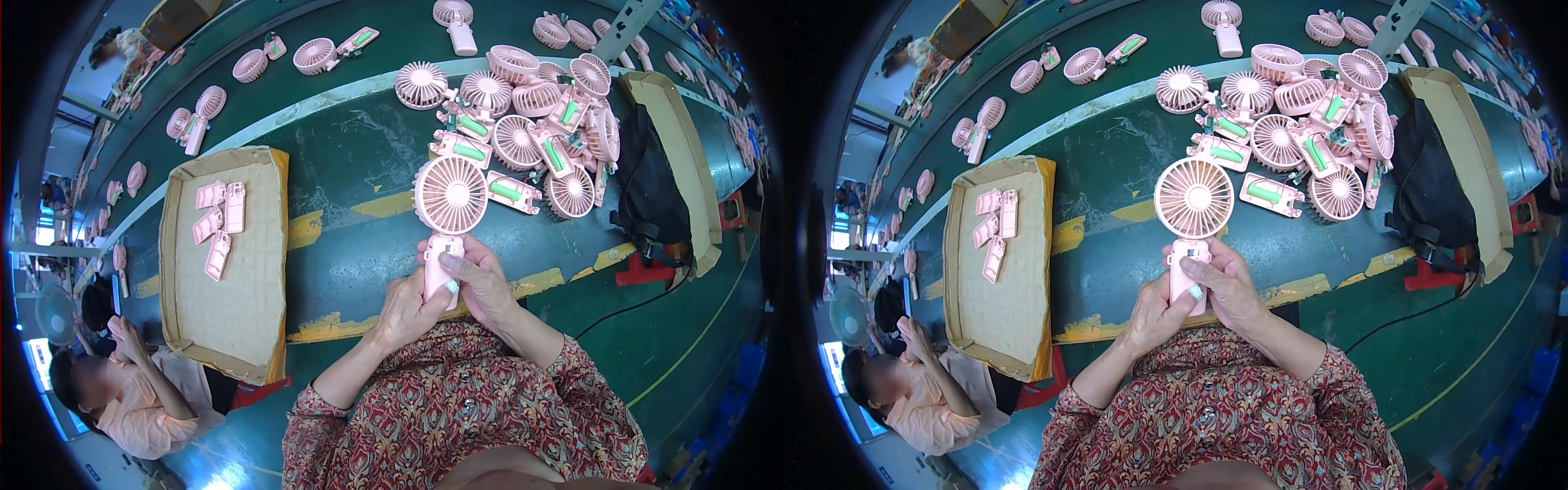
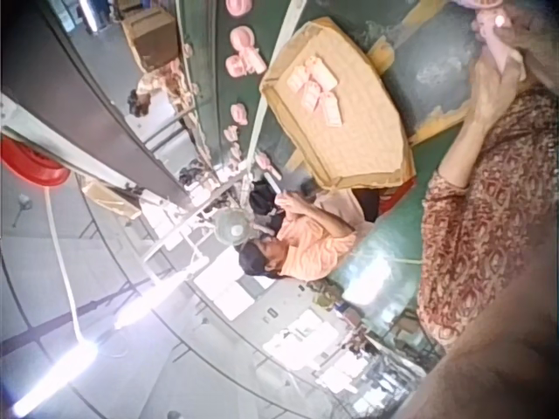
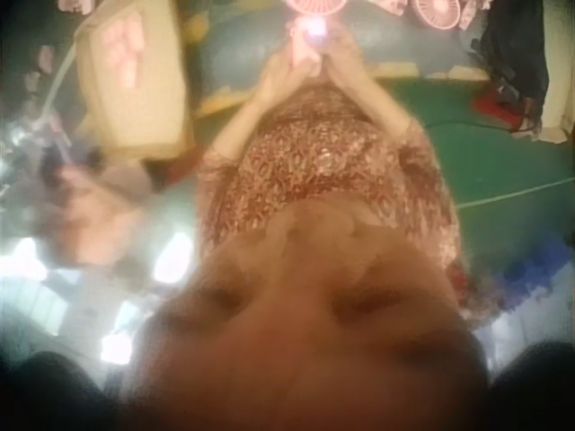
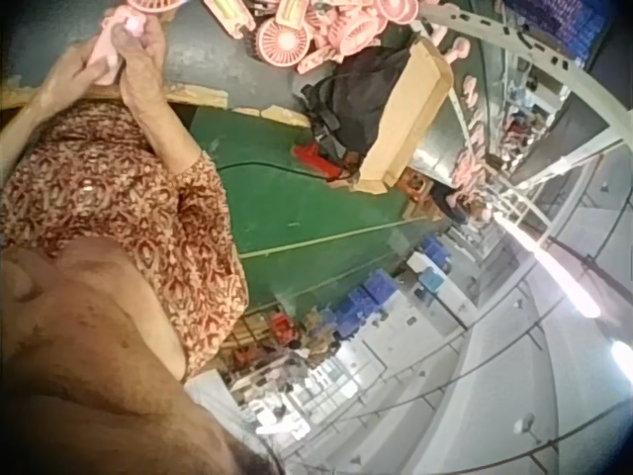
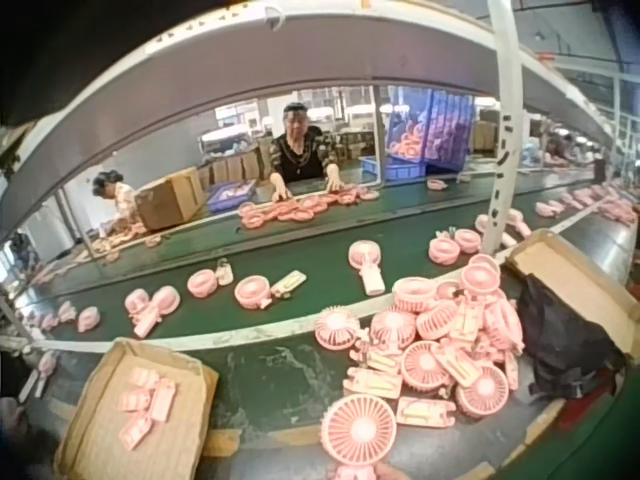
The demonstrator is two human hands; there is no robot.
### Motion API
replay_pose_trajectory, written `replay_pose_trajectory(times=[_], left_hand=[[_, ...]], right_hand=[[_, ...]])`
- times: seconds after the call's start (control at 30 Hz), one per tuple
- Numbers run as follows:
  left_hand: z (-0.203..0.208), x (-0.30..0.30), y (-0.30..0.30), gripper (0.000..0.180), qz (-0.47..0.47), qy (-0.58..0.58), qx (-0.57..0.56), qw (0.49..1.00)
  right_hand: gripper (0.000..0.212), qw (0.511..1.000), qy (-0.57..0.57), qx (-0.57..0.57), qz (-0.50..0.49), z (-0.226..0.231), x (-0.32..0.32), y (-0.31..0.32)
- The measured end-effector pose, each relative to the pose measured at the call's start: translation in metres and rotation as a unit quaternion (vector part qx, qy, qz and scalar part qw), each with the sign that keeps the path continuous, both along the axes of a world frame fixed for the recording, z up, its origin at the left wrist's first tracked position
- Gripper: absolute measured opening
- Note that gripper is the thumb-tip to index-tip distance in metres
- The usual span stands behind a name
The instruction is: The person assembles handheld fans by hand, fitting a circuit board and battery into the handle before snapping the two halves of the handle together. They then place the assembled fan onto the conveyor belt and reach for new components.
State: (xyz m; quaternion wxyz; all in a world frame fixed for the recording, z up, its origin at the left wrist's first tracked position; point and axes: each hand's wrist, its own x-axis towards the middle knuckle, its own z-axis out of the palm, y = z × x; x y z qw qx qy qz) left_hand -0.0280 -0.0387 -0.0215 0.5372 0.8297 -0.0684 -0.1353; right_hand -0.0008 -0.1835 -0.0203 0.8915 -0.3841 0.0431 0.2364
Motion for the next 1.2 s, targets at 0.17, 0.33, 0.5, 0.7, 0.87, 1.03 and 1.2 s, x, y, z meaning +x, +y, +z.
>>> replay_pose_trajectory(times=[0.17, 0.33, 0.5, 0.7, 0.87, 1.03, 1.2], left_hand=[[0.006, 0.009, 0.004, 0.035, 0.0, 0.016, 0.009, 1.0], [0.014, 0.014, 0.003, 0.036, -0.039, 0.017, 0.093, 0.995], [0.012, 0.025, 0.002, 0.035, -0.043, 0.037, 0.083, 0.995], [0.006, 0.038, 0.013, 0.024, -0.007, 0.131, -0.11, 0.985], [0.035, 0.079, 0.06, 0.024, 0.103, 0.076, -0.178, 0.976], [0.072, 0.158, 0.1, 0.026, 0.199, -0.222, 0.351, 0.887], [0.055, 0.239, 0.15, 0.022, 0.193, -0.288, 0.557, 0.755]], right_hand=[[0.047, 0.999, -0.009, -0.005, 0.035, -0.007, 0.007, 0.0], [0.047, 1.0, -0.011, -0.005, 0.025, -0.008, 0.006, 0.0], [0.045, 1.0, -0.007, 0.004, -0.001, -0.011, 0.015, 0.0], [0.04, 0.998, -0.017, -0.045, 0.039, -0.007, 0.039, 0.008], [0.036, 0.976, -0.114, -0.134, 0.124, -0.019, 0.079, 0.027], [0.019, 0.888, -0.34, -0.303, 0.066, -0.048, 0.103, 0.055], [0.015, 0.85, -0.385, -0.354, 0.064, -0.042, 0.104, 0.061]])
